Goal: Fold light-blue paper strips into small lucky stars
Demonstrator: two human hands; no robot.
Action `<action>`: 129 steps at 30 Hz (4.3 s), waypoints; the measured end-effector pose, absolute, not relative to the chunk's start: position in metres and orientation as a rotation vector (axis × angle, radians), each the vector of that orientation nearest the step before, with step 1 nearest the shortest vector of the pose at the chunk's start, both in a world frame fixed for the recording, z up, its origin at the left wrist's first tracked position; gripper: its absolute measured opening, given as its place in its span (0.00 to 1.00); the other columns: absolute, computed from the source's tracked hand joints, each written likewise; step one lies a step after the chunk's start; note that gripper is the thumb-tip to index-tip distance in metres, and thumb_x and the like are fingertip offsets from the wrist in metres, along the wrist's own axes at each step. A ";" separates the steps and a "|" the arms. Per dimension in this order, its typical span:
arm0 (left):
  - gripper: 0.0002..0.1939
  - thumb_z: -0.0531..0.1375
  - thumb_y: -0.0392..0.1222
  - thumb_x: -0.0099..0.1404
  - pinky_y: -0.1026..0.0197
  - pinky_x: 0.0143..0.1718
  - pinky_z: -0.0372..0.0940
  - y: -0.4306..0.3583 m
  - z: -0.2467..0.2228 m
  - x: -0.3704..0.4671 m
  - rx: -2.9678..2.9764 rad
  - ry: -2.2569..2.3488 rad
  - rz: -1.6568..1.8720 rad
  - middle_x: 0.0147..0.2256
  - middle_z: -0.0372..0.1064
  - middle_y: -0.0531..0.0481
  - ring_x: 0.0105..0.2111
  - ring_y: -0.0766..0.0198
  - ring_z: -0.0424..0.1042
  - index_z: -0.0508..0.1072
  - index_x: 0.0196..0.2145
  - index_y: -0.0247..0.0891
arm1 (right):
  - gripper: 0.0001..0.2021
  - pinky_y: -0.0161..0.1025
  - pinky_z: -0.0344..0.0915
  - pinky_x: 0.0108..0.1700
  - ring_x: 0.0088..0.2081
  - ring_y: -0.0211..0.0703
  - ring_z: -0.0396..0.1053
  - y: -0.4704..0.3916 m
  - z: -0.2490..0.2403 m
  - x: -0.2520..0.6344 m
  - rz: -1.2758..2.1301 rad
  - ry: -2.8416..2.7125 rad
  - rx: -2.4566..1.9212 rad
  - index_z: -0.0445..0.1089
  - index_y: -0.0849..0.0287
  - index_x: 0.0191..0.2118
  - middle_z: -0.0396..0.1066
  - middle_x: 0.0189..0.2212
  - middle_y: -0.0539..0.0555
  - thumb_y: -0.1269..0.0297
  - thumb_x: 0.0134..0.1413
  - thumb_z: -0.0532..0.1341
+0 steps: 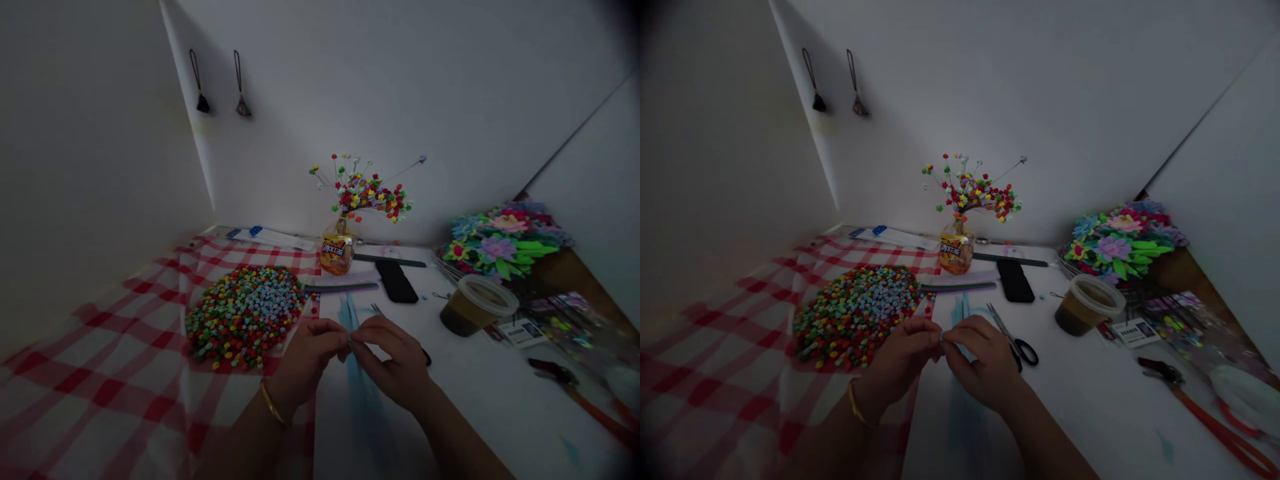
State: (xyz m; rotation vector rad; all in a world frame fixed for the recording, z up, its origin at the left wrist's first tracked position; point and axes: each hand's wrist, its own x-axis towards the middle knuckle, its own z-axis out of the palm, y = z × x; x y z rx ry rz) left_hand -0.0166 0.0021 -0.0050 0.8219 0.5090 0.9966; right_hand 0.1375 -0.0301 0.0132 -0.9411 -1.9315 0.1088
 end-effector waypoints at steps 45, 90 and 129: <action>0.05 0.60 0.29 0.47 0.67 0.23 0.56 0.004 -0.001 -0.019 1.068 0.686 0.957 0.18 0.68 0.53 0.20 0.70 0.61 0.75 0.19 0.34 | 0.07 0.42 0.65 0.35 0.32 0.44 0.67 -0.026 0.015 0.145 0.122 -1.883 -0.954 0.74 0.55 0.32 0.69 0.27 0.53 0.73 0.50 0.61; 0.05 0.66 0.36 0.52 0.65 0.25 0.61 -0.003 -0.003 -0.015 1.033 0.501 1.061 0.22 0.70 0.52 0.22 0.68 0.67 0.73 0.27 0.34 | 0.05 0.38 0.62 0.31 0.26 0.40 0.65 -0.027 0.017 0.136 1.182 -1.223 -1.087 0.69 0.58 0.24 0.67 0.19 0.49 0.64 0.43 0.65; 0.03 0.65 0.33 0.51 0.67 0.24 0.65 -0.004 0.000 -0.013 1.097 0.628 1.236 0.19 0.72 0.54 0.20 0.70 0.69 0.77 0.26 0.36 | 0.05 0.40 0.62 0.36 0.31 0.41 0.66 -0.028 0.011 0.136 1.000 -1.294 -1.081 0.73 0.56 0.27 0.69 0.25 0.49 0.62 0.44 0.67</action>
